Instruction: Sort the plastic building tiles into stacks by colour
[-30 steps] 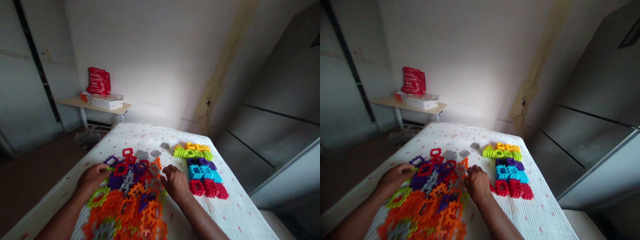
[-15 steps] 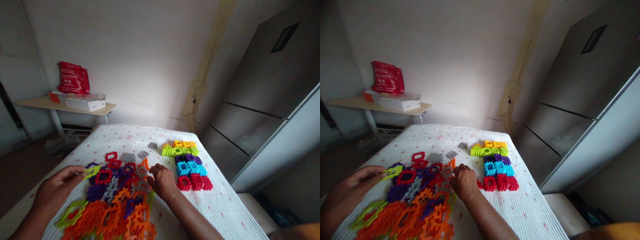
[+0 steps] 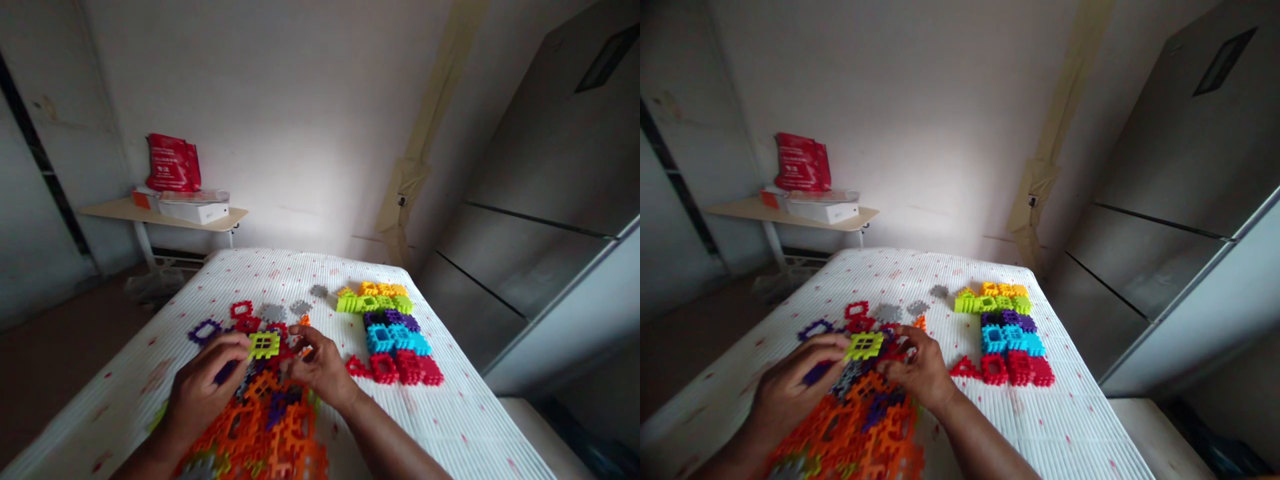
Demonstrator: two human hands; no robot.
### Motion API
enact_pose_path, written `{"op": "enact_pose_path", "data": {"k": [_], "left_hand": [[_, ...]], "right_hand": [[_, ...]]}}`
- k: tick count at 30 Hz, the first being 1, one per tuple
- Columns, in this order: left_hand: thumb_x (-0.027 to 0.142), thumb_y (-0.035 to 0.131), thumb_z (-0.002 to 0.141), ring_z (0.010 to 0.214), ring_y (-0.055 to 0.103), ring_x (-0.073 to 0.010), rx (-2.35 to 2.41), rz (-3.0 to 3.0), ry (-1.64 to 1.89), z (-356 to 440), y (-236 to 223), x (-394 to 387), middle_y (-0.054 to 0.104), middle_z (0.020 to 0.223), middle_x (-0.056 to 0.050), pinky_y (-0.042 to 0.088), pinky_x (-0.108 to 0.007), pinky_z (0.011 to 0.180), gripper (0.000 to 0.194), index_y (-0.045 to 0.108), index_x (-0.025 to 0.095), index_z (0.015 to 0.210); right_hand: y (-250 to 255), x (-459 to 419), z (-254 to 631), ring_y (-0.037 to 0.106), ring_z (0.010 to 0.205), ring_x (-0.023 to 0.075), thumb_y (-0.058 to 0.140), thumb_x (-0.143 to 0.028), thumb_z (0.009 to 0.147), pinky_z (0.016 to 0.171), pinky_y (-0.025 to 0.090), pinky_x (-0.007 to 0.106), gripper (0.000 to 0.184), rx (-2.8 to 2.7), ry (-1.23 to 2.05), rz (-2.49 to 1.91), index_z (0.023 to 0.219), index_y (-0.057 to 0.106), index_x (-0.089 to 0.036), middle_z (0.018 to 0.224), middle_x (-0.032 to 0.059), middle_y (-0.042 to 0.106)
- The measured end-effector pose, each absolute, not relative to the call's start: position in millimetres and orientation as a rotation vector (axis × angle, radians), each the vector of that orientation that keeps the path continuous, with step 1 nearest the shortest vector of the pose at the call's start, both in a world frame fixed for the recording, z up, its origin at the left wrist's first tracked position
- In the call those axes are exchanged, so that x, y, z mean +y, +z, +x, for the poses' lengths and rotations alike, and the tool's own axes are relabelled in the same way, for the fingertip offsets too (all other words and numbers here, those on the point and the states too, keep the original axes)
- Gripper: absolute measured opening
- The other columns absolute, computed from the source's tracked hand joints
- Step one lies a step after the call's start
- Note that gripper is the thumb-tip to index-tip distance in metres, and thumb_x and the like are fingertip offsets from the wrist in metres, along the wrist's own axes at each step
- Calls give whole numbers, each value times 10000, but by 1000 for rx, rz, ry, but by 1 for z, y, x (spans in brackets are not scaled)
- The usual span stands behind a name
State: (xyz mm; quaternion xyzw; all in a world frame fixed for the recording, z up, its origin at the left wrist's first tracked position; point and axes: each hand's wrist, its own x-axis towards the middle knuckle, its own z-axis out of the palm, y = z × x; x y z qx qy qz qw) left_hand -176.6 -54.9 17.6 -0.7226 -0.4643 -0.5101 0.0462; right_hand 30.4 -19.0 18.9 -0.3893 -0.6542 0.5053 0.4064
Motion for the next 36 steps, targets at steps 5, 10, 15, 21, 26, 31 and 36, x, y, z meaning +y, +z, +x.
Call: {"op": "enact_pose_path", "data": {"k": [5,10,15,21,26,31,36], "left_hand": [[229,549,778,778,673,-147,-1400,-2276,-1513,-164,21,-60,711,808,-30,520,-220,761,105,620,231,699],[223,544,767,858,655,-161,-1481,-2328,-1623,-160,12,-56,698,879,-45,512,-253,813,97,639,227,748],[394,543,759,862,649,-203,-2091,-2255,-1990,-166,6,-48,691,915,-62,531,-291,757,248,636,199,881],[452,601,698,690,631,-179,-2442,-2363,-2131,-165,6,-47,691,769,-14,516,-267,641,313,648,187,858],[437,634,674,567,573,-148,-2469,-2153,-2264,-165,2,-44,621,607,23,473,-246,552,286,622,183,805],[455,674,632,625,605,-168,-2465,-2154,-2279,-160,-1,-43,635,656,12,497,-260,592,322,602,183,788],[504,680,619,614,610,-173,-2419,-2269,-2194,-157,-2,-44,633,641,10,513,-256,590,350,605,192,758]], "right_hand": [[14,-24,18,556,673,98,775,-331,586,604,472,210,538,-1596,1378,-781,1071,572,-215,879,-14,580],[5,-20,22,586,774,130,716,-261,642,689,486,241,419,-1676,1247,-705,1038,583,-217,930,-1,606],[16,-23,31,572,973,178,715,-199,636,813,474,287,558,-1932,972,-758,1167,550,-246,1134,34,591],[17,-30,24,542,1066,195,688,-105,610,935,429,319,718,-2110,781,-809,1279,467,-246,1180,44,582],[12,-32,19,540,1036,204,701,-160,628,892,456,322,590,-1985,607,-953,1188,518,-195,1127,76,574],[19,-39,15,542,945,231,701,-318,692,822,480,363,498,-2137,412,-1072,1142,544,-173,1046,92,591],[19,-40,15,526,959,230,653,-245,727,854,464,369,432,-2203,335,-1122,1142,545,-188,1039,82,593]]}}
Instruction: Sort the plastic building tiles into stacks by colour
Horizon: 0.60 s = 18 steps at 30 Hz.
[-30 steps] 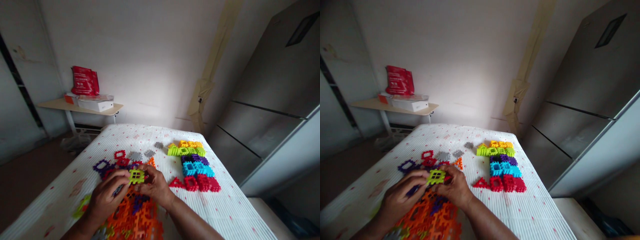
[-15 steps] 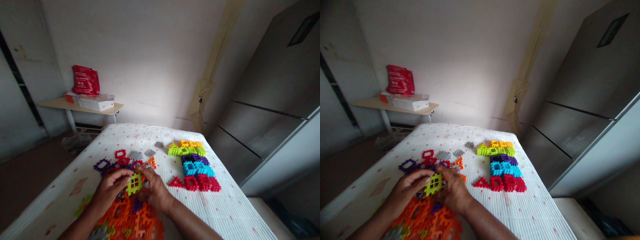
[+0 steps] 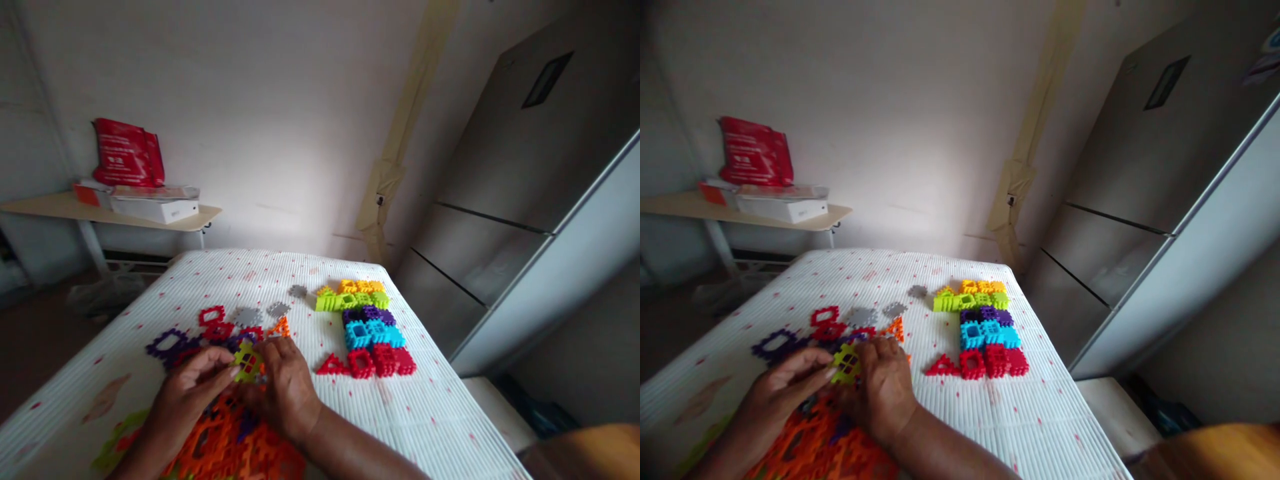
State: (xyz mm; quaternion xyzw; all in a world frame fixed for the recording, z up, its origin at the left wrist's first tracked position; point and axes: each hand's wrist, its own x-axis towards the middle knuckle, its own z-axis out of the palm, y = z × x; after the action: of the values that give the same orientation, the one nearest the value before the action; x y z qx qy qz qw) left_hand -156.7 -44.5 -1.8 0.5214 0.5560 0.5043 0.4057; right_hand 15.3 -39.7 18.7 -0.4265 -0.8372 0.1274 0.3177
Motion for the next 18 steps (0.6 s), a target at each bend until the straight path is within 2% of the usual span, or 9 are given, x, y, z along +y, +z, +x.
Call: {"op": "enact_pose_path", "data": {"k": [4,8,13,18], "left_hand": [[510,706,607,747,665,-208,1351,1294,1274,-156,-6,-44,695,772,-18,546,-267,676,389,633,209,842],[591,713,543,736,693,-233,1384,1131,1334,-159,0,-46,730,807,-29,568,-302,685,530,630,236,927],[688,655,532,719,687,-217,1605,1064,1423,-173,9,-46,736,731,-17,561,-273,716,574,641,214,857],[676,635,590,763,691,-208,1621,1065,1471,-186,-9,-38,746,807,-8,563,-248,714,535,636,229,885]], "right_hand": [[22,-36,22,535,981,217,681,-178,655,845,478,325,538,-2200,432,-1144,1175,543,-197,1068,72,584],[39,-14,57,526,1046,212,685,-127,621,886,468,331,643,-2154,388,-1152,1236,507,-188,1133,77,577],[65,43,149,537,1083,187,606,-40,640,941,437,331,610,-2081,175,-1452,1231,519,-165,1217,87,576],[67,95,223,615,962,186,598,4,614,860,477,292,571,-2051,128,-1717,1173,581,-116,1086,95,659]]}}
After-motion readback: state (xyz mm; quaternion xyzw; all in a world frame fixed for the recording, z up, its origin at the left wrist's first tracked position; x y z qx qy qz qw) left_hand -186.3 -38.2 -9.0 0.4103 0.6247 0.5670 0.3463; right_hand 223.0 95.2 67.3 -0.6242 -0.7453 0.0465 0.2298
